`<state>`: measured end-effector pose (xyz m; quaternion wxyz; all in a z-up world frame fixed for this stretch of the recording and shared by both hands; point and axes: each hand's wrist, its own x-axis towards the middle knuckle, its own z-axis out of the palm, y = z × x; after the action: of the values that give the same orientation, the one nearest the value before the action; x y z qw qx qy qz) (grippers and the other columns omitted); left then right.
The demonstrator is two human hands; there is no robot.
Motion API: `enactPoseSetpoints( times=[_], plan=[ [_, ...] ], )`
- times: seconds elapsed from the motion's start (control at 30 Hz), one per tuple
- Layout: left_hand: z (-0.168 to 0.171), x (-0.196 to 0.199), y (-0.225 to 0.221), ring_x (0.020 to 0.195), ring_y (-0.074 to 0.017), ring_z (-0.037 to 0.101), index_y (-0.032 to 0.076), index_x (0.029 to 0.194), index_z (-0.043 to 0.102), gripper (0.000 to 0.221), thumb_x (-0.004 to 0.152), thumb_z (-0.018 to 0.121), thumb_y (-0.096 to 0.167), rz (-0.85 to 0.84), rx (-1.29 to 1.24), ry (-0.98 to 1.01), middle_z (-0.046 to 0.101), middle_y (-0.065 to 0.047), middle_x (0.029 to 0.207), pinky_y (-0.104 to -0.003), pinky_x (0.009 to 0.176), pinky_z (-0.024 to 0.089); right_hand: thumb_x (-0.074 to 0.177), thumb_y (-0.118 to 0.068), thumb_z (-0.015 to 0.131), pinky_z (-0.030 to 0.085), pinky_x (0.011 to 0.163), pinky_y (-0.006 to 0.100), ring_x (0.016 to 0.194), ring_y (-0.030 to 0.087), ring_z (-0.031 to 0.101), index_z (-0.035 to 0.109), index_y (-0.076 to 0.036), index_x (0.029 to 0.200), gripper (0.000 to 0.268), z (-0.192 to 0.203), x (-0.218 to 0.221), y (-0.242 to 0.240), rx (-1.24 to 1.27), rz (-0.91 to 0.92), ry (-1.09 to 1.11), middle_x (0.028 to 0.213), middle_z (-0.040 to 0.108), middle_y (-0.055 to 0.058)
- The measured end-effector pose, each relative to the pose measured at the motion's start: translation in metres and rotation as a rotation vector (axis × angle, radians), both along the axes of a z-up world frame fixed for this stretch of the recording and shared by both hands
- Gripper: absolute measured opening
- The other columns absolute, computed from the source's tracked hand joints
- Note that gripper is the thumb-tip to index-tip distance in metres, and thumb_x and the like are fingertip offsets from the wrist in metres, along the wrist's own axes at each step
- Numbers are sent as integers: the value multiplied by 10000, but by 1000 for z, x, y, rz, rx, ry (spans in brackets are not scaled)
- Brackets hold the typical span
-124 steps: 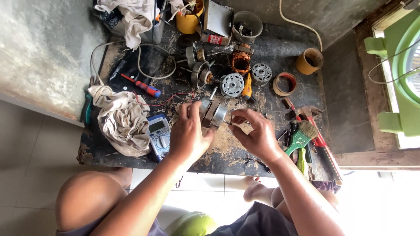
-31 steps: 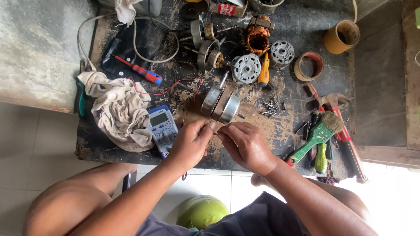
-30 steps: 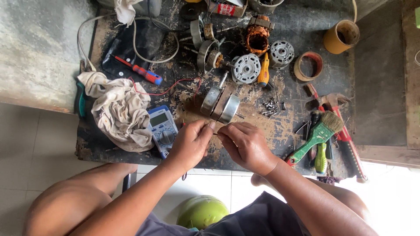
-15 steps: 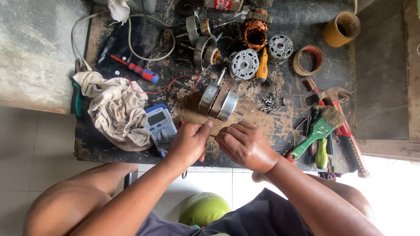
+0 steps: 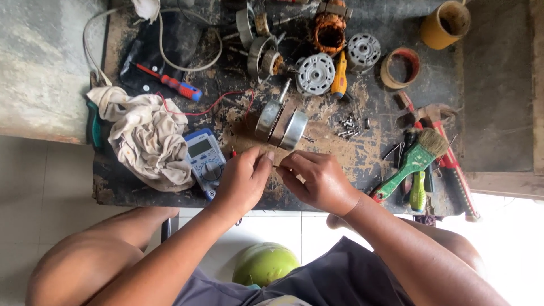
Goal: Assembling and adjusting the components of an electric motor stator on a workbench using hand tools.
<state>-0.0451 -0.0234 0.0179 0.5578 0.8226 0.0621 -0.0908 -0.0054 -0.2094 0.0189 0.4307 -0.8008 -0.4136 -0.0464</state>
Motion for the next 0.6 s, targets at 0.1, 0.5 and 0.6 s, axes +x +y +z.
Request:
enactPoseSetpoints(
  times=[0.1, 0.5, 0.6],
  plan=[
    [-16, 3, -1, 461, -204, 656, 58, 731, 660, 407, 1036, 537, 299, 55, -169, 155, 633, -95, 545, -305, 505, 552, 861, -2, 734, 551, 489, 360, 560, 274, 684, 681, -41, 899, 75, -6, -1, -2, 45, -24, -51, 698, 650, 87],
    [-20, 9, 3, 490, -181, 632, 17, 857, 678, 341, 1055, 564, 269, 152, -273, 85, 625, -96, 605, -276, 494, 517, 798, 63, 766, 535, 484, 331, 500, 231, 619, 705, -29, 880, 137, -10, 4, -6, 13, -175, -214, 638, 633, 77],
    [-21, 11, 6, 633, -185, 684, -9, 947, 671, 197, 1003, 657, 179, 188, -270, -69, 654, -115, 734, -308, 578, 540, 843, -20, 790, 521, 481, 341, 491, 236, 606, 681, -60, 896, 127, -22, 9, -14, 36, -298, -169, 622, 600, 48]
  ],
)
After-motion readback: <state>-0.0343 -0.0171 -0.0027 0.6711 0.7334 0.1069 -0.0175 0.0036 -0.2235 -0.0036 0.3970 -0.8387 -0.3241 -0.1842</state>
